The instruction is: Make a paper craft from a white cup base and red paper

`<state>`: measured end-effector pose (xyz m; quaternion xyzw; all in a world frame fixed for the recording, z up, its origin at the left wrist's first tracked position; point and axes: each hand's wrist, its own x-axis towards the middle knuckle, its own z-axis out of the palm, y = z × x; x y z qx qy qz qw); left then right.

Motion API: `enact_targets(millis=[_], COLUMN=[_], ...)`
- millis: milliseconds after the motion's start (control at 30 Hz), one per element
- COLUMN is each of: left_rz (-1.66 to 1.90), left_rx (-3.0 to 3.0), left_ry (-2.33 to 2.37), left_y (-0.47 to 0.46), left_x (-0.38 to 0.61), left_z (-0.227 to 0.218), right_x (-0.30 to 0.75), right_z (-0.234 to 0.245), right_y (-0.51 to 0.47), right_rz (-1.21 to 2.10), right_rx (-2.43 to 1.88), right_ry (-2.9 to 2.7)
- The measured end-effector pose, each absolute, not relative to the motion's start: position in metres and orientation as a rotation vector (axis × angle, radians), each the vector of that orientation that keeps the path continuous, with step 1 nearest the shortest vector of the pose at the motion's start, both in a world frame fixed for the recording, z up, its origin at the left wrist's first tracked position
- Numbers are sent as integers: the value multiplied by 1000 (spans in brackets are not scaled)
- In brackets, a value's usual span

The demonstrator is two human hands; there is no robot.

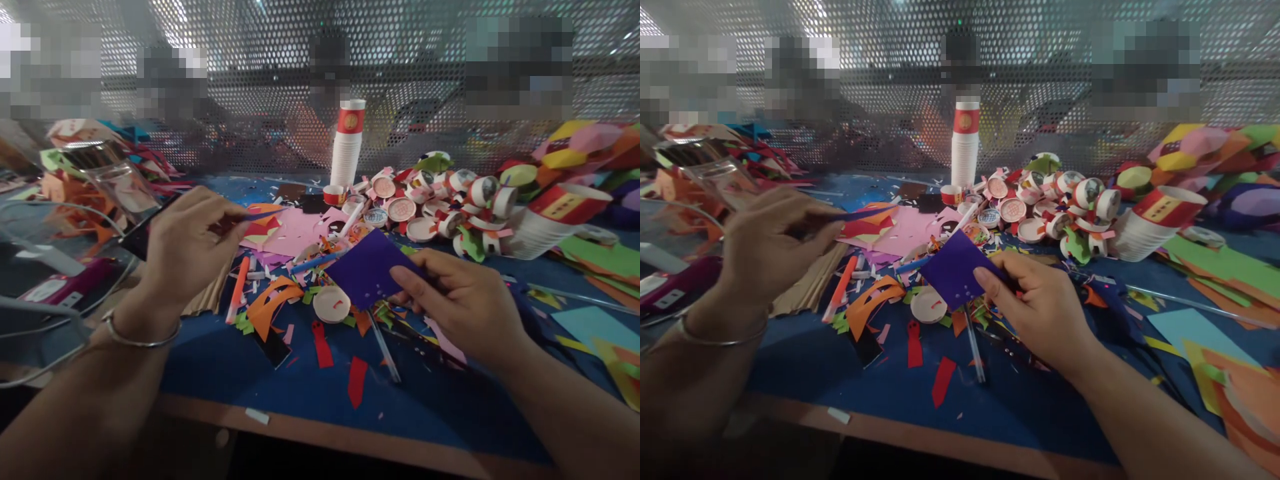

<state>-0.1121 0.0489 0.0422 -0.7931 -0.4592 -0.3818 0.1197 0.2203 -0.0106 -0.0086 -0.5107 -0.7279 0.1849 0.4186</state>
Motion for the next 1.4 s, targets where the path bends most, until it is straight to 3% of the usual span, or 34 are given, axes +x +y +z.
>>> enact_targets(millis=[133, 700, 1067, 1400], left_rz=[-786, -715, -232, -889], left_rx=[-2520, -2603, -2801, -2886], left_ry=[-1435, -1471, -1476, -1617], left_y=[65, 67, 69, 46], left_x=[-109, -109, -117, -75], left_z=[27, 20, 19, 22], right_x=[220, 224, 227, 228], right_z=[-3, -3, -3, -9], right_y=[-11, -3, 0, 7], right_rz=[510, 524, 456, 548], right_rx=[-1295, -1313, -1274, -1243], right_ry=[-1697, -1570, -1587, -1578])
